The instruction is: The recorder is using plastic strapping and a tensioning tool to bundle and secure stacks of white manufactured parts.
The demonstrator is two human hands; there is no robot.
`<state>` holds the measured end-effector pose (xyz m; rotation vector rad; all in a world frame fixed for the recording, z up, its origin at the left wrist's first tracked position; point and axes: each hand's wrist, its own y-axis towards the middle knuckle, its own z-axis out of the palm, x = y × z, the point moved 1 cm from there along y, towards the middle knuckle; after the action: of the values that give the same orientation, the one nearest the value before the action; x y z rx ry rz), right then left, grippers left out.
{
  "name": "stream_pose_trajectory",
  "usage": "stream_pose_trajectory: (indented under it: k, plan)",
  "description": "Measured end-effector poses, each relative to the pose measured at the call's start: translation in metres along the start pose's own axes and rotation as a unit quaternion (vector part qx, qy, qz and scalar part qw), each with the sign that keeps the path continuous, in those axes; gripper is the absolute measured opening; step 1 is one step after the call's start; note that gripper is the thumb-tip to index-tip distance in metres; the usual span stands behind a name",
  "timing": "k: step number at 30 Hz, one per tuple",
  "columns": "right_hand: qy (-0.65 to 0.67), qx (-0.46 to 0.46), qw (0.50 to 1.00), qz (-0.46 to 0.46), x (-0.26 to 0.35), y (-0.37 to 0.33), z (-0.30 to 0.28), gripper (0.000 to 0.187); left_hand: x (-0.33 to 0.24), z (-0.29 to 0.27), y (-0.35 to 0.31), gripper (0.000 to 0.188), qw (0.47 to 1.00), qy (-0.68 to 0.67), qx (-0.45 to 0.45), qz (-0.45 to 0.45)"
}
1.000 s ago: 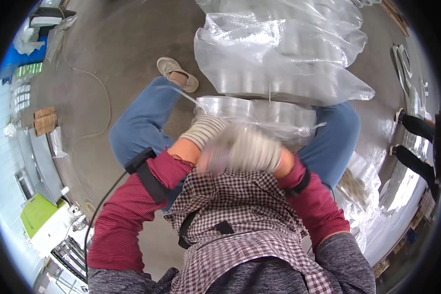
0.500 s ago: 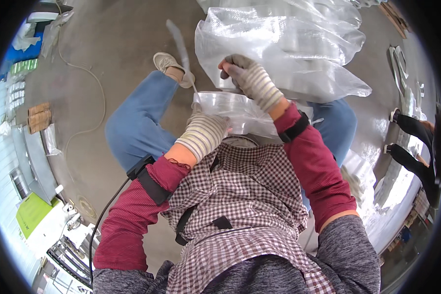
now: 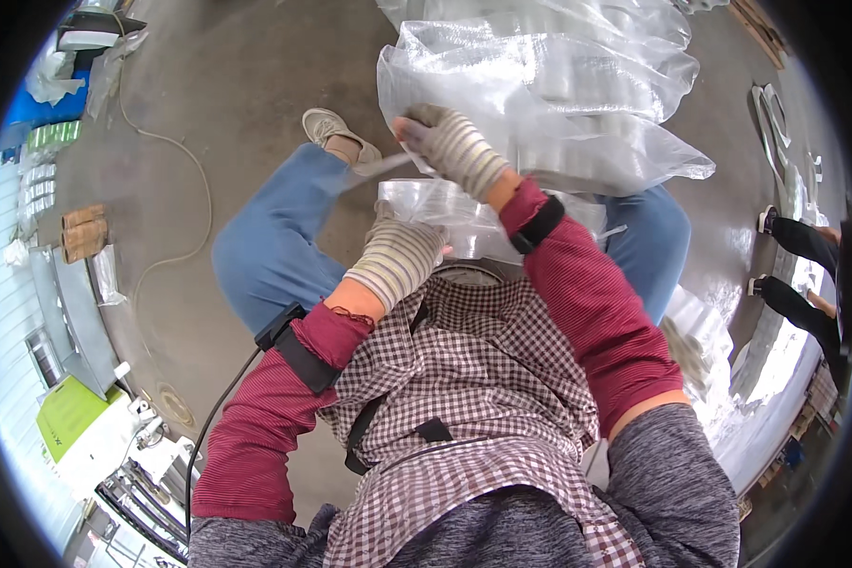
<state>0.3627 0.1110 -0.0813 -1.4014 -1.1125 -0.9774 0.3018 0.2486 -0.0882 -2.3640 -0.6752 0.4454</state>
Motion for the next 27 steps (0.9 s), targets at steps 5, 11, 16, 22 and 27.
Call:
stream_pose_trajectory:
  k: [5, 11, 16, 22, 27]
  plan:
    - [-0.323, 0.180, 0.927, -0.056, 0.000, -0.033, -0.020, 0.030, 0.038, 0.139, 0.032, 0.034, 0.708, -0.578, -0.361, 0.185]
    - [-0.511, 0.281, 0.812, 0.022, 0.004, -0.064, -0.061, 0.035, 0.018, -0.021, -0.013, 0.025, 0.971, -0.222, -0.061, -0.057]
    - [-0.520, 0.195, 0.828, 0.084, 0.008, -0.091, -0.040, 0.032, 0.036, -0.012, -0.025, 0.025, 0.514, -0.834, -0.109, -0.168]
    - [-0.401, 0.285, 0.871, -0.002, 0.032, -0.137, 0.061, 0.017, 0.027, -0.044, 0.000, 0.018, 0.370, -0.893, -0.031, -0.255]
    - [-0.281, 0.393, 0.872, -0.079, 0.046, -0.130, 0.093, 0.031, 0.016, -0.044, 0.001, 0.035, 0.972, -0.216, 0.088, 0.025]
